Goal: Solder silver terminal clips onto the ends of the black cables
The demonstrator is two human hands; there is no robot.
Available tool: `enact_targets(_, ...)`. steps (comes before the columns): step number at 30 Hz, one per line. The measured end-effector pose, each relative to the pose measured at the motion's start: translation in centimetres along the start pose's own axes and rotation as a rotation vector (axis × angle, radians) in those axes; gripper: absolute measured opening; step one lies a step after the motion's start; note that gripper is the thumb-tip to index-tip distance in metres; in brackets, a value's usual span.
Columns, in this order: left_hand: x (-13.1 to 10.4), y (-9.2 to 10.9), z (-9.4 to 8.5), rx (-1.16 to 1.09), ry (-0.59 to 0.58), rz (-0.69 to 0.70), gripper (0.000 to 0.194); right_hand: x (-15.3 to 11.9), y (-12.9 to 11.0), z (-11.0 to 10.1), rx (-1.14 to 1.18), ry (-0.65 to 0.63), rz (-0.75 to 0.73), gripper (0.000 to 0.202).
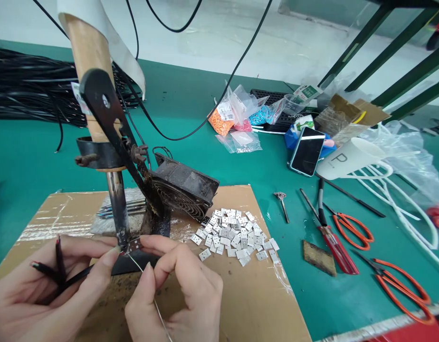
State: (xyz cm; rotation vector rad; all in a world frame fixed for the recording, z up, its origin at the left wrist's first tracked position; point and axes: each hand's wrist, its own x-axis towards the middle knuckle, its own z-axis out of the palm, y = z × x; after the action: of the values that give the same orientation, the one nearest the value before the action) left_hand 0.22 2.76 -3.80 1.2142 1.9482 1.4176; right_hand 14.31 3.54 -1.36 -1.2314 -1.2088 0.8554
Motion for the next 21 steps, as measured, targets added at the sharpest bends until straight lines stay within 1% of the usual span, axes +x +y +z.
enact_targets(4, 0.03, 0.12, -0.08, 0.013, 0.005, 0.013, 0.011, -0.03, 0.0, -0.06, -0.011, 0.01, 0.004, 0.024)
enact_targets(9, 0.11, 0.53, -0.12, 0.041, 0.008, 0.09, 0.008, -0.08, -0.12, 0.03, -0.037, 0.02, 0.004, 0.024)
enact_targets(16, 0.37, -0.06, -0.26, 0.046, -0.032, 0.073, 0.009, -0.05, -0.02, 0.05, -0.051, 0.031, -0.018, 0.024)
enact_targets(21, 0.18, 0.04, -0.16, 0.065, 0.009, 0.081, 0.01, 0.02, -0.11, 0.1, -0.059, 0.032, -0.025, 0.023)
